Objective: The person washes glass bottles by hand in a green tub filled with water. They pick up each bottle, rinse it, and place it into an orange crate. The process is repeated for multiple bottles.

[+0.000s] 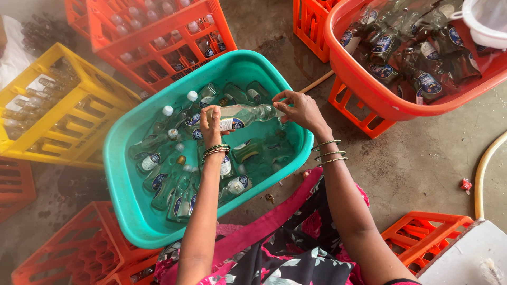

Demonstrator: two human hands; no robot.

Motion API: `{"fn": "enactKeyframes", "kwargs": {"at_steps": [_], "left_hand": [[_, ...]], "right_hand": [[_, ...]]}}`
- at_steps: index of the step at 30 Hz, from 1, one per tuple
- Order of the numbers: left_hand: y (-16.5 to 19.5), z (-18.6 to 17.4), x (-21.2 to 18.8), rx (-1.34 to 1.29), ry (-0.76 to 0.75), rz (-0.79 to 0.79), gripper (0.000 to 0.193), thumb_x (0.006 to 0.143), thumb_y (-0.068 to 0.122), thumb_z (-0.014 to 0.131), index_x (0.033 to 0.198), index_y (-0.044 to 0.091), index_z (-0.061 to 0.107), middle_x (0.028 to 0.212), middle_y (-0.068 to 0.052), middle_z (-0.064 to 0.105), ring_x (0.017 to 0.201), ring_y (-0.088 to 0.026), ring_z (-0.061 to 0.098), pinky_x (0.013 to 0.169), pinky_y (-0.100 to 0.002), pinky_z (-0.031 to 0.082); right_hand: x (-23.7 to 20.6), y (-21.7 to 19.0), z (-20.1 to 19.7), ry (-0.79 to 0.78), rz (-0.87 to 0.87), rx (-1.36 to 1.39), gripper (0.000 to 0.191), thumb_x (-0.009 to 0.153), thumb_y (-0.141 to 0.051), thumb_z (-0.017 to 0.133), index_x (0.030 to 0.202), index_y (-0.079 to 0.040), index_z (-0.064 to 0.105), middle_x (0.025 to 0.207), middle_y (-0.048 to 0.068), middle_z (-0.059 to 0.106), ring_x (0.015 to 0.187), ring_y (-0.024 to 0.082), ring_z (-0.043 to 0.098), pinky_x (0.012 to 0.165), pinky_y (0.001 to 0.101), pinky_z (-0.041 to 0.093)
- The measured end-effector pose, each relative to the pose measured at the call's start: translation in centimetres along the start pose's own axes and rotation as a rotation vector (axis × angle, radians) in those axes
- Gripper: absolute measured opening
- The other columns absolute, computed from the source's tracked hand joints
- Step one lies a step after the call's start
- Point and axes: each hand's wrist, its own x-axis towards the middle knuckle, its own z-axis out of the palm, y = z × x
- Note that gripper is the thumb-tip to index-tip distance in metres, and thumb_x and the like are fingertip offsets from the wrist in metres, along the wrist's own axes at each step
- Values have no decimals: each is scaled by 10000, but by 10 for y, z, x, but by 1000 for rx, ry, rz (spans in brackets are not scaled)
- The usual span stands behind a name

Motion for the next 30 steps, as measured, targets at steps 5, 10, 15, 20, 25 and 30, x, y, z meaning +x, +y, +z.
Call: {"fn": "enactKeyframes", "kwargs": {"at_steps": [5, 10, 15, 20, 25, 30], "left_hand": [[3, 1, -1, 8, 2, -1, 456, 915, 524, 695, 1128, 134, 590, 879, -54, 680, 590, -152, 702, 431, -230, 509], [4, 1, -1, 0, -6, 2, 458, 919, 524, 702, 1131, 134, 591, 881, -58, 683, 593, -150, 697, 432, -229, 501], [5, 0, -1, -10, -14, 7, 452, 918, 518, 704, 1128, 134, 590, 880, -60, 683, 591, -153, 700, 434, -233, 509], [6, 0, 0, 4, -10, 15, 438, 922, 506, 704, 1128, 137, 590, 899, -54, 683, 602, -152, 702, 433, -237, 510], [6, 1, 0, 9, -10, 21, 425, 930, 497, 699, 1130, 139, 591, 906, -52, 687, 607, -151, 702, 431, -234, 504], [8, 1, 1, 3, -9, 30, 422, 931, 491, 702, 1132, 137, 591, 906, -53, 686, 610, -153, 705, 426, -233, 497]], "right_hand": [[1, 1, 2, 3, -3, 0, 298, 953, -385, 680, 1122, -147, 739, 825, 51, 780, 707, 126, 783, 606, 281, 574], [1, 3, 3, 2, -5, 7, 303, 951, -389, 683, 1124, -146, 735, 825, 48, 775, 705, 133, 784, 598, 278, 571], [2, 3, 3, 6, -7, -19, 293, 953, -381, 681, 1116, -145, 740, 815, 49, 776, 705, 129, 783, 601, 280, 565], [2, 4, 3, 5, -24, -3, 284, 955, -377, 681, 1102, -142, 739, 806, 47, 776, 698, 133, 784, 614, 279, 569], [2, 5, 4, 2, -17, -4, 285, 954, -381, 679, 1104, -145, 737, 827, 48, 775, 700, 134, 784, 606, 285, 566], [3, 6, 5, -3, -12, 4, 293, 956, -391, 676, 1110, -149, 734, 848, 51, 782, 705, 134, 785, 605, 278, 570]]}}
